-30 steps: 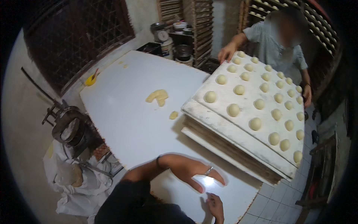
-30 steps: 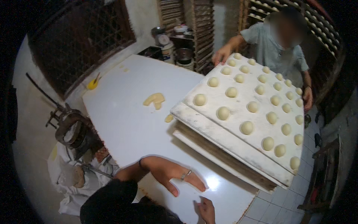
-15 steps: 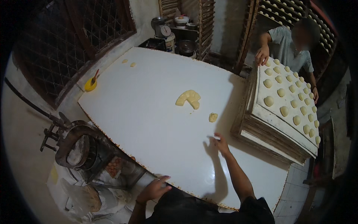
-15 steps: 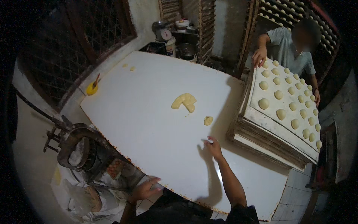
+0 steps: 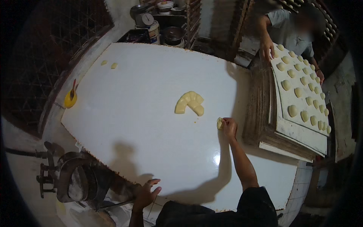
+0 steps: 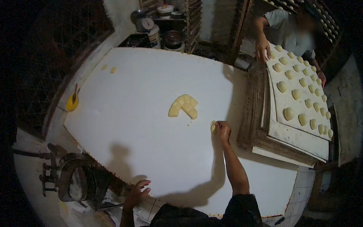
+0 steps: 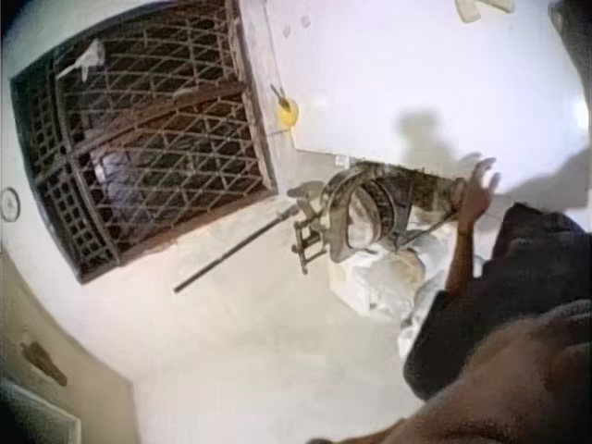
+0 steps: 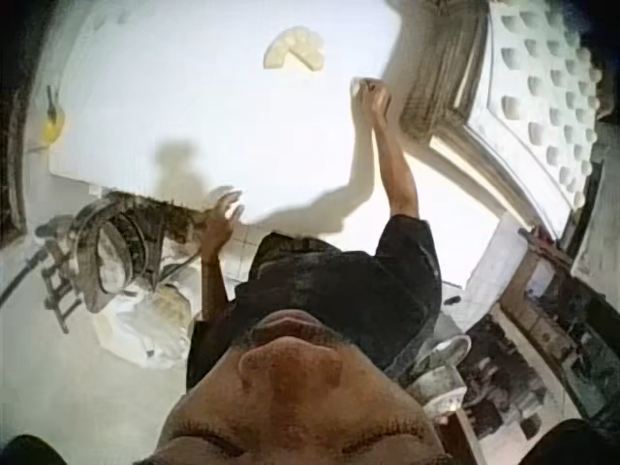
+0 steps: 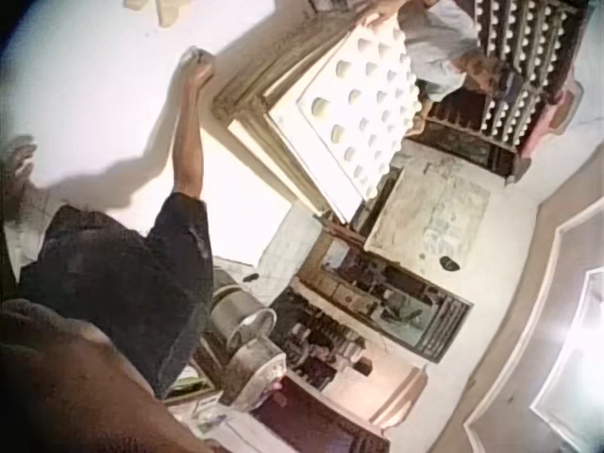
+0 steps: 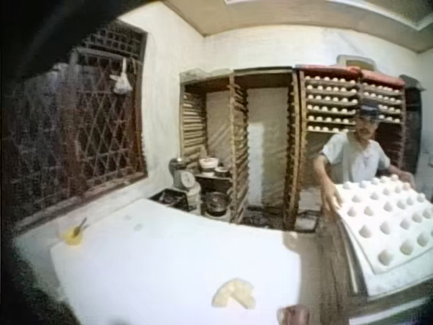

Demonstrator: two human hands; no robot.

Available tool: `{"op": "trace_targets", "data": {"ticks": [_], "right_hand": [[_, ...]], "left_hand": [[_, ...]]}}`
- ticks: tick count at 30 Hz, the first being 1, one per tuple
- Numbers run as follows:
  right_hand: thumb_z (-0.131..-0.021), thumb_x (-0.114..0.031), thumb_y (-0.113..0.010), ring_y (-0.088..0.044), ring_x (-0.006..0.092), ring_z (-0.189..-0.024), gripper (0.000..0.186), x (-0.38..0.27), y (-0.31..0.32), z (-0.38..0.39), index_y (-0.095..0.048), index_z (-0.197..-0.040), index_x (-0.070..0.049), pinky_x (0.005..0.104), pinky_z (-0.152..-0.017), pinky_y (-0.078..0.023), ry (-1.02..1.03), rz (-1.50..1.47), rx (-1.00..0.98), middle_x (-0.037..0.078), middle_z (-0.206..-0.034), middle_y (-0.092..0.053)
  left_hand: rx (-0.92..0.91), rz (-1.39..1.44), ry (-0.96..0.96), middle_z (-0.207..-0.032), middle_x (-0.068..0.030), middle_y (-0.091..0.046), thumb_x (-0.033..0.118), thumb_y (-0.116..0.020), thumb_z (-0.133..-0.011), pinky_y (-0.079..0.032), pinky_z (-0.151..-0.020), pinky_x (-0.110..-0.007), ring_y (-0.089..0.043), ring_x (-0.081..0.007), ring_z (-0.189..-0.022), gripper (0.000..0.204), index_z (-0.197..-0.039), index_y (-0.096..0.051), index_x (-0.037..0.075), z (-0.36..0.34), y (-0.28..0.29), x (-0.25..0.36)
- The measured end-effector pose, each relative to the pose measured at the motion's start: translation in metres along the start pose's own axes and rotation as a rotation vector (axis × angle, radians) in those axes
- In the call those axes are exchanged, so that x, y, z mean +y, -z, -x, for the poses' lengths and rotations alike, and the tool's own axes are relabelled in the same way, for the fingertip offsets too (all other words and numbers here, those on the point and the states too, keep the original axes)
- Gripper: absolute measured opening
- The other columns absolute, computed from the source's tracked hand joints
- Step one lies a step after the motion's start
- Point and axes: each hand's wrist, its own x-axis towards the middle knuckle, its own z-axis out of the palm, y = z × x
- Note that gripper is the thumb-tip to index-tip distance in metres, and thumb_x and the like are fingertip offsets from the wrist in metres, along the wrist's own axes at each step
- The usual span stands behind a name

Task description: The person prepares dough for baking by shaping dough balls on a table and measuring ingredients using a scale.

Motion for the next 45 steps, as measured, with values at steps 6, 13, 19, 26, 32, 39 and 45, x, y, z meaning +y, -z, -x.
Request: {"op": "trace_targets", "data": {"ticks": [6,13,19,26,32,39,45], "right_hand": [[-0.087,-0.017,-0.056,-0.058,0.0132,-0.070,0.018,0.036,0.018,0.002,-0.059,-0.087,0.001,0.0268,-0.065,-0.048,-0.258,-0.411,0.023,0.007,-0.080,-0.062],[-0.092,-0.028,-0.048,-0.057,0.0162,-0.084,0.032,-0.007,0.094,0.139,-0.058,-0.095,0.002,0.0298,-0.076,-0.045,-0.447,-0.640,-0.001,0.009,-0.091,-0.061],[-0.079,-0.017,-0.061,-0.058,0.0263,-0.093,0.033,0.007,0.210,0.394,-0.053,-0.104,0.002,0.0352,-0.081,-0.047,-0.767,-0.720,-0.605,0.015,-0.104,-0.058],[-0.077,-0.041,-0.064,-0.035,0.0402,-0.119,0.069,-0.063,0.185,0.360,-0.038,-0.128,-0.003,0.0505,-0.098,-0.031,-0.550,-0.137,-0.583,0.022,-0.127,-0.042],[-0.080,-0.005,-0.058,-0.056,0.0214,-0.098,0.029,-0.160,0.097,0.170,-0.053,-0.108,0.002,0.0317,-0.083,-0.044,-0.160,-0.480,-0.298,0.013,-0.105,-0.058],[-0.081,-0.015,-0.062,-0.050,0.0216,-0.093,0.041,-0.135,-0.009,0.092,-0.046,-0.117,-0.005,0.0350,-0.078,-0.044,-0.226,-0.510,-0.129,0.014,-0.115,-0.046],[-0.072,-0.035,-0.068,-0.023,0.0401,-0.123,0.081,-0.117,-0.129,0.038,-0.026,-0.134,-0.004,0.0527,-0.099,-0.023,-0.020,0.102,0.197,0.025,-0.134,-0.021]], "left_hand": [[-0.691,-0.079,-0.264,-0.116,-0.0135,-0.054,0.022,-0.056,-0.086,-0.042,-0.089,-0.034,-0.052,-0.0235,-0.107,0.035,-0.114,-0.052,0.001,-0.173,-0.093,0.051],[-0.249,-0.259,-0.595,-0.120,-0.0148,-0.049,0.025,-0.059,-0.082,-0.035,-0.096,-0.039,-0.045,-0.0303,-0.113,0.042,-0.117,-0.050,0.005,-0.341,-0.227,0.082],[-0.278,-0.562,-0.860,-0.111,-0.0091,-0.053,0.029,-0.065,-0.075,-0.033,-0.095,-0.040,-0.043,-0.0276,-0.113,0.040,-0.110,-0.054,0.013,-0.352,-0.245,0.081],[-0.304,-0.052,-0.456,-0.106,-0.0170,-0.055,0.014,-0.054,-0.083,-0.044,-0.083,-0.041,-0.054,-0.0333,-0.096,0.034,-0.115,-0.047,0.005,-0.314,-0.182,0.119],[0.007,-0.665,-0.782,-0.138,-0.0209,-0.025,0.025,-0.058,-0.081,-0.025,-0.099,-0.052,-0.027,-0.0369,-0.126,0.053,-0.127,-0.040,0.006,-0.327,-0.076,0.081],[0.189,-0.501,-0.711,-0.140,-0.0191,-0.021,0.034,-0.056,-0.083,-0.016,-0.103,-0.054,-0.016,-0.0414,-0.130,0.042,-0.118,-0.049,0.012,-0.363,0.079,0.001],[0.397,-0.589,-0.265,-0.130,-0.0260,-0.035,0.027,-0.059,-0.079,-0.022,-0.103,-0.048,-0.028,-0.0401,-0.124,0.049,-0.123,-0.046,0.010,-0.487,0.289,-0.134]]}}
